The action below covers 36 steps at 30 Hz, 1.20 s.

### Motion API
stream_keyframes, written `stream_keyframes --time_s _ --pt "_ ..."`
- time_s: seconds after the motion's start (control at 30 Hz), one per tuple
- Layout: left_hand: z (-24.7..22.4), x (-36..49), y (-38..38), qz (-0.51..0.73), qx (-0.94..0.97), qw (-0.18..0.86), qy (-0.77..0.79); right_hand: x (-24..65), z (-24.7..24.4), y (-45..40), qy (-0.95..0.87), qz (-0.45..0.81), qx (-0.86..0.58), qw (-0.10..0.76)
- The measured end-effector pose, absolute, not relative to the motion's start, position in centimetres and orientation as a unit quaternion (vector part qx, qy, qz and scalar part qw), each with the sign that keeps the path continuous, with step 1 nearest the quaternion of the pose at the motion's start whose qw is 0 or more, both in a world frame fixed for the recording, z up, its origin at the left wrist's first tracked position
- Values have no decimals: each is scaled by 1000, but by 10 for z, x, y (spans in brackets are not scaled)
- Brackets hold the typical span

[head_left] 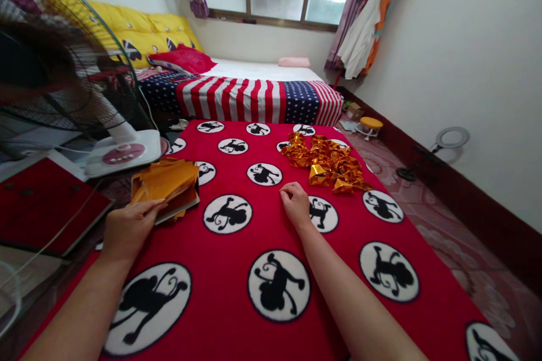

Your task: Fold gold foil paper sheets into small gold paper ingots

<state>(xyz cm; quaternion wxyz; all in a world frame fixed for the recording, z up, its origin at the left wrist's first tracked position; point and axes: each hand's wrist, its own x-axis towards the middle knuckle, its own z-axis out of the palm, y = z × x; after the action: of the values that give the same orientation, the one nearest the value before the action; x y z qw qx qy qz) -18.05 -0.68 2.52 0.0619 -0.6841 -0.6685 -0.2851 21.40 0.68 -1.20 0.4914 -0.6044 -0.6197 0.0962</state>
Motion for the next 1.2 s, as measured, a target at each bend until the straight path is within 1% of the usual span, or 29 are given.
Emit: stream_keyframes --time_s 0.2,0.3,0.4,0.53,0.63,0.9,0.97,1.03,1.07,1.1,1.13,1.17,1.2 --pt "35 -179 -4 -255 -674 29 -692 214 -12 7 -619 97 -603 493" --pt "43 -178 -2 -184 -672 31 -716 214 -12 6 -619 97 -602 494" --pt "49 -181 3 -121 -698 25 -706 214 -12 6 -619 97 -603 493" --pt "50 -187 9 -122 -713 8 -691 214 -11 6 -621 99 -601 494" --pt "47 -188 8 -144 -708 17 -691 215 -11 6 -621 100 -599 496" --pt "50 -179 -1 -281 -664 71 -690 214 -10 5 -622 102 -602 490" --pt "57 -170 -4 -352 -635 103 -679 214 -9 5 -621 102 -603 490" --pt "64 -150 -10 -435 -571 160 -678 214 -9 5 -622 102 -604 488" --pt "68 -136 -13 -473 -536 162 -680 214 -9 5 -622 102 -604 487" --pt "71 -119 -16 -521 -505 140 -674 214 -9 5 -622 102 -605 486" --pt "73 -99 -19 -579 -481 76 -653 214 -9 5 -623 103 -606 484" --pt "73 -78 -22 -644 -452 -16 -618 214 -10 5 -623 104 -607 482" --pt "72 -56 -25 -699 -413 -135 -569 213 -9 4 -624 107 -608 480"
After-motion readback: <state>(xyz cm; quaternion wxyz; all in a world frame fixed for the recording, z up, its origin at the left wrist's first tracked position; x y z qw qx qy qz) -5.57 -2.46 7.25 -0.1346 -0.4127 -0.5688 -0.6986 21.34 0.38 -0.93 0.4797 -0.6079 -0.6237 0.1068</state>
